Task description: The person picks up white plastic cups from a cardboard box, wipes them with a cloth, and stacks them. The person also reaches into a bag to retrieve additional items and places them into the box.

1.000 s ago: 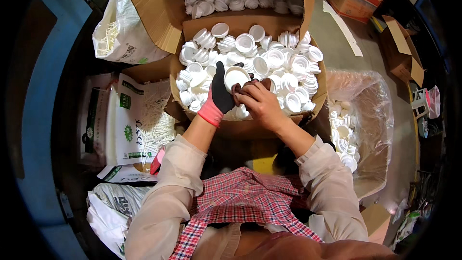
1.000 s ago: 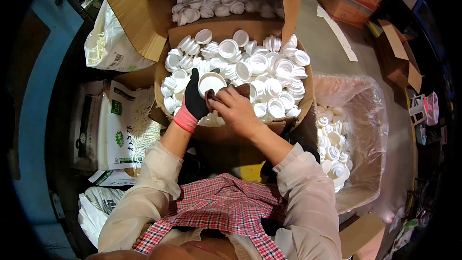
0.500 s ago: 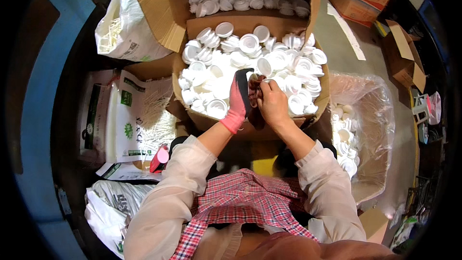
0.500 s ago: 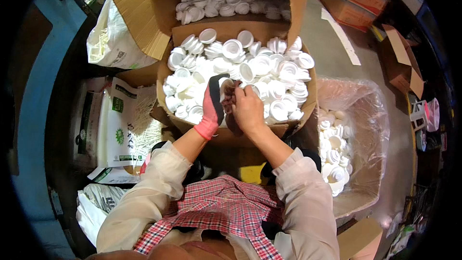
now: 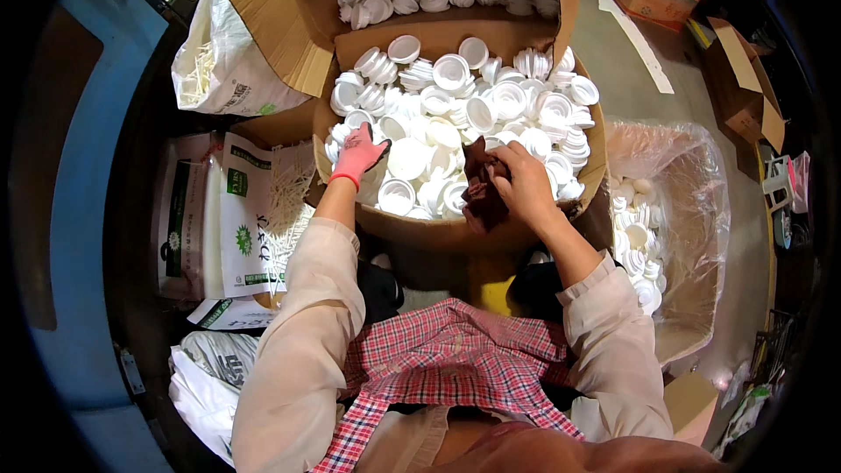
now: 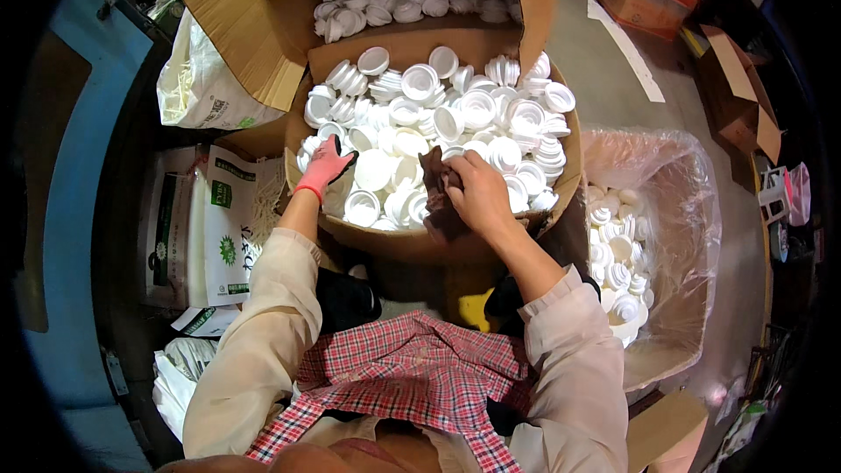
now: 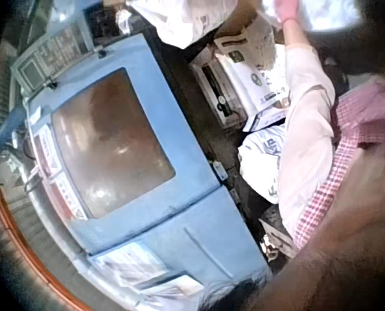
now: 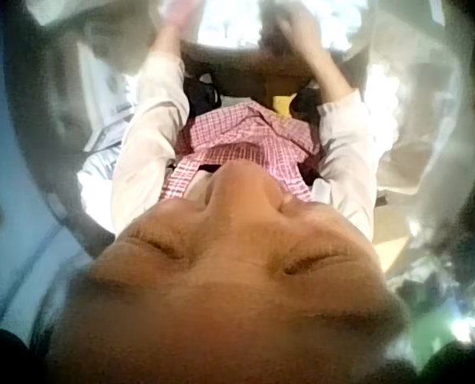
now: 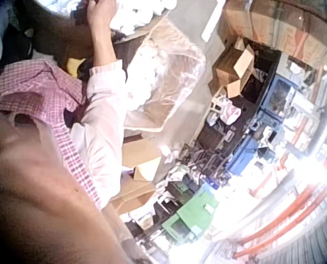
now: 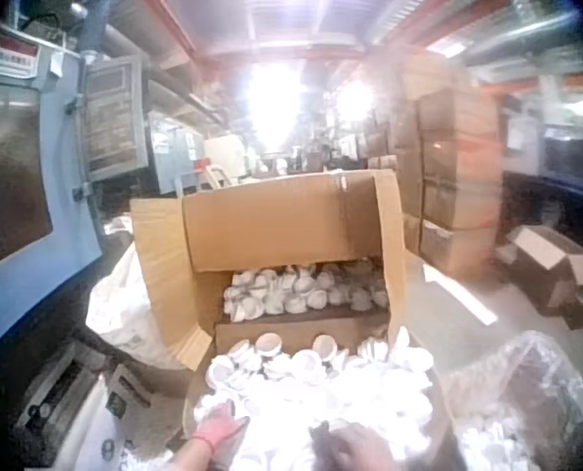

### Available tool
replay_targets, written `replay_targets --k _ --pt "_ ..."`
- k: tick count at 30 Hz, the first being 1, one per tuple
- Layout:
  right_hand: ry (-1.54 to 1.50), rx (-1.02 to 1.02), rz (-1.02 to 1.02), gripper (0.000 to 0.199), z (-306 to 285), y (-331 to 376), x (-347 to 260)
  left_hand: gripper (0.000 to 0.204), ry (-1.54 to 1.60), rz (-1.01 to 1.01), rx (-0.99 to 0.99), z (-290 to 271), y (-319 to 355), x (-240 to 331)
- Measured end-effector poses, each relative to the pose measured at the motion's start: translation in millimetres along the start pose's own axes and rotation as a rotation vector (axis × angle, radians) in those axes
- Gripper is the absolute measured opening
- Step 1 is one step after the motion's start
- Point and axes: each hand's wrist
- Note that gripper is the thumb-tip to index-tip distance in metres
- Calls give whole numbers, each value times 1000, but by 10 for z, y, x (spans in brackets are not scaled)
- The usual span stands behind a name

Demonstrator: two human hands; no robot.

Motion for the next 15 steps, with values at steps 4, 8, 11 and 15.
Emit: replay_targets --k 4,8,11,15 --pt "-133 37 -36 22 -2 -39 68 64 173 21 212 -145 114 233" --pt "-406 142 -81 22 73 -101 -118 40 1028 259 170 -397 417 671" --pt "-348 185 -211 25 211 -133 -338 31 1189 498 60 -50 856 1182" --pt "47 151 -491 32 230 -105 -454 38 2161 217 -532 -264 1129 1473"
Point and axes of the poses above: each hand's wrist, its own y-axis away from the middle knuckle, its own z-axis out of the palm, x = y × z, and after that the axes turned 9 degrees about -x, right-handed
